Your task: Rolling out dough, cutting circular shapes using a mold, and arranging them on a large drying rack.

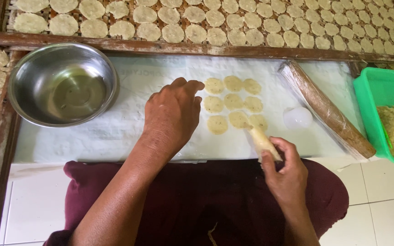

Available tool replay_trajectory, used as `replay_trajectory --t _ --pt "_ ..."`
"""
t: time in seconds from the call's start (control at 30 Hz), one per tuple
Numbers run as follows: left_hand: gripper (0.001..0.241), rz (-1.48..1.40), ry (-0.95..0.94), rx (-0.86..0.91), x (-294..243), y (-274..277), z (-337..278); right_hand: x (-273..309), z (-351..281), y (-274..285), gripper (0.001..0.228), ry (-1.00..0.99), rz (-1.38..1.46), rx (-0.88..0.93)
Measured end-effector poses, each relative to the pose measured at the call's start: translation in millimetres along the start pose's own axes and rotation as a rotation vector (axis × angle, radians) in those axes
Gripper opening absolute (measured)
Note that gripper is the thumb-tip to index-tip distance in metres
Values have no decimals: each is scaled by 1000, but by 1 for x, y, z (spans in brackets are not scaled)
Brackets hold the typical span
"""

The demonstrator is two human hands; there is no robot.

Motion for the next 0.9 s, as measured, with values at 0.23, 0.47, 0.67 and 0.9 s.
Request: replay_trajectory --t 0.23,0.47,0.67,0.9 --pt "27 5 -5 -1 -1 -1 0 -34 -12 11 38 -222 332 119" --pt "26 -10 2 -26 0 5 2 -79 18 65 45 -285 774 80" --pt "23 -22 56 -72 6 24 5 -115 133 115 31 -11 487 -126" --pt "22 -37 110 -107 17 37 7 -113 195 74 39 -291 -154 161"
Point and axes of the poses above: each hand's wrist, its own z-axis towards the middle knuckle, its own y-axis out of the back of the hand, x = y × z, the point moved 7 cm from there along z, towards the middle knuckle, and after that the axes turned 4 degrees about -z, right-handed, at the moved point
